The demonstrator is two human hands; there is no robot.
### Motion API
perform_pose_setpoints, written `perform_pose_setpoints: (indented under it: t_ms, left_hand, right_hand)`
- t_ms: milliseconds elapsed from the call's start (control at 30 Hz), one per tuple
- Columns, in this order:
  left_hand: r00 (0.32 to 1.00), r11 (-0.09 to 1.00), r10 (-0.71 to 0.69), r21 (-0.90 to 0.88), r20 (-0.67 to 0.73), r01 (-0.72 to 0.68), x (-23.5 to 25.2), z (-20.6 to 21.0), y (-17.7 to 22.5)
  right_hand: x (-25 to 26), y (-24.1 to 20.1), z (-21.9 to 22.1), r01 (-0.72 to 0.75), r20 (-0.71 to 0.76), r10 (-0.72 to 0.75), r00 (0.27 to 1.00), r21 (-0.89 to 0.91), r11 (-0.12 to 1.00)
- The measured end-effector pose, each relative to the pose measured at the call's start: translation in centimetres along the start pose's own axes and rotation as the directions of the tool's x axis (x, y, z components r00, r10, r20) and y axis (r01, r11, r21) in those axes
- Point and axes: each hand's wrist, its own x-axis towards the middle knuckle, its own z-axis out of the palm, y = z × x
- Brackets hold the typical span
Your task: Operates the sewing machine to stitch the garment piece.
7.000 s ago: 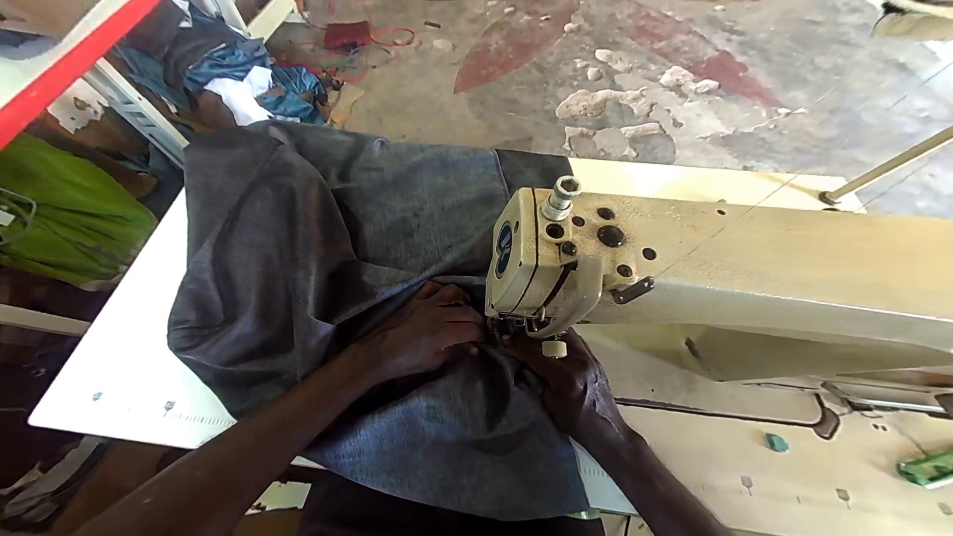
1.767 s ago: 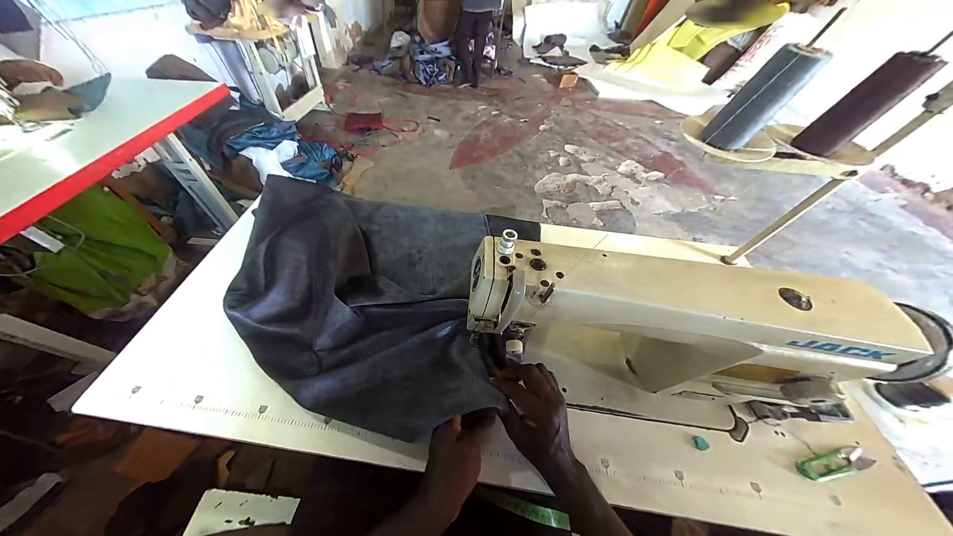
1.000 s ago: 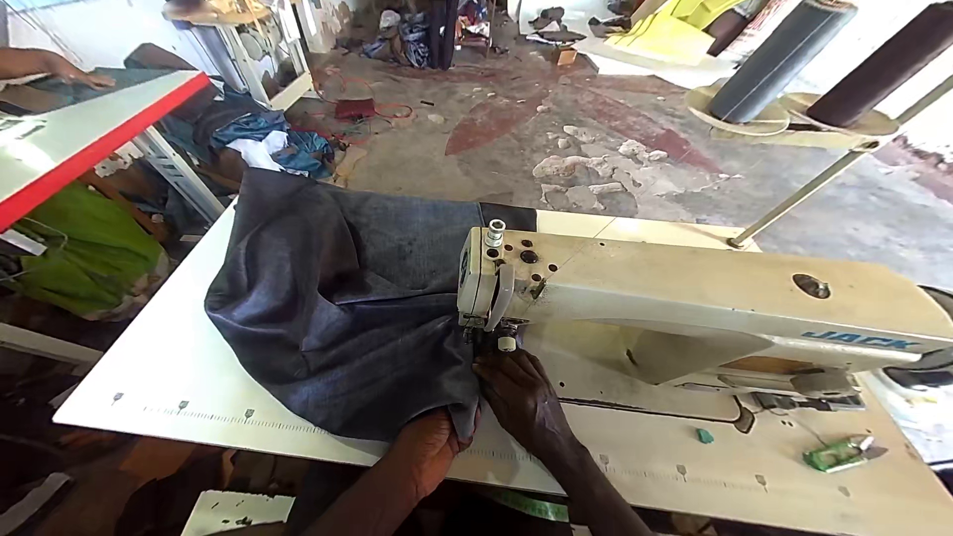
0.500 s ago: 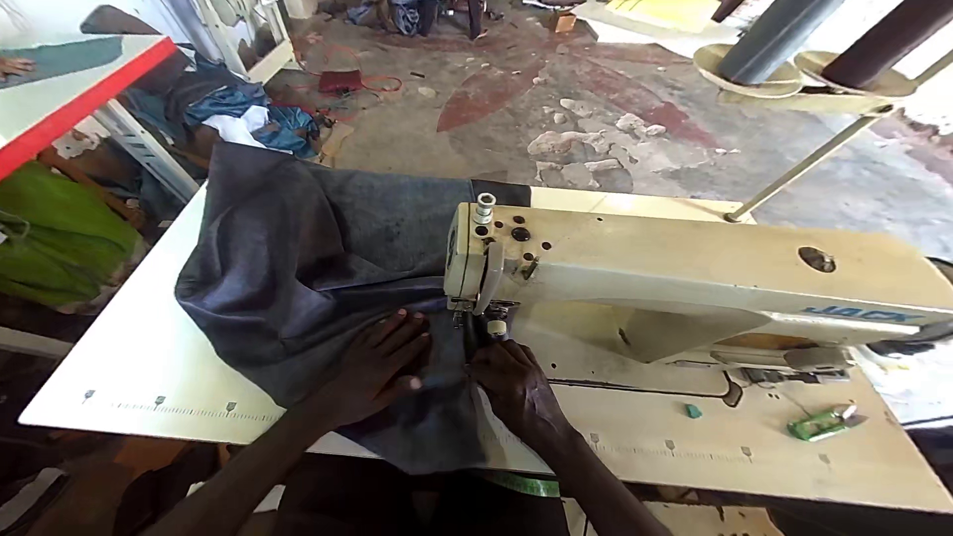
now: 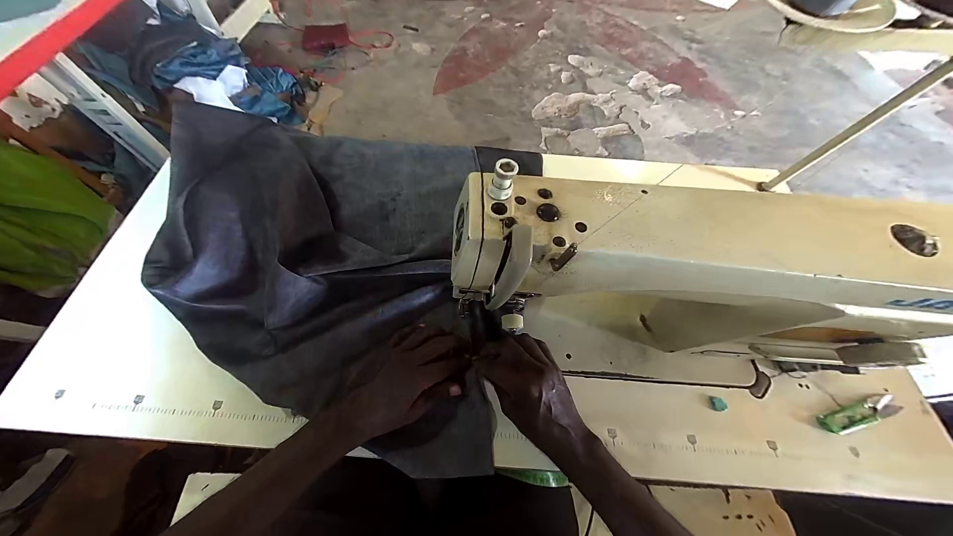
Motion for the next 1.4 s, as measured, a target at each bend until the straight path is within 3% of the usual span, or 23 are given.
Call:
perform_pose_setpoints:
  t_ms: [600,1400]
  left_hand:
    - [0.989,0.986,0.145,-0.078,-0.037,-0.148,1.8,-1.2,-3.9]
    - [0.974,0.972,0.209,-0.089,-0.092,-0.217,3.9,-1.9,-6.2]
  right_hand:
    - [1.7,0.7,0.4,-0.033,0.012,0.034,0.999,-0.012,0.999]
    - [2.6,1.1,1.0,-0.118,0.034,0.119,0.992,-0.042,0.992]
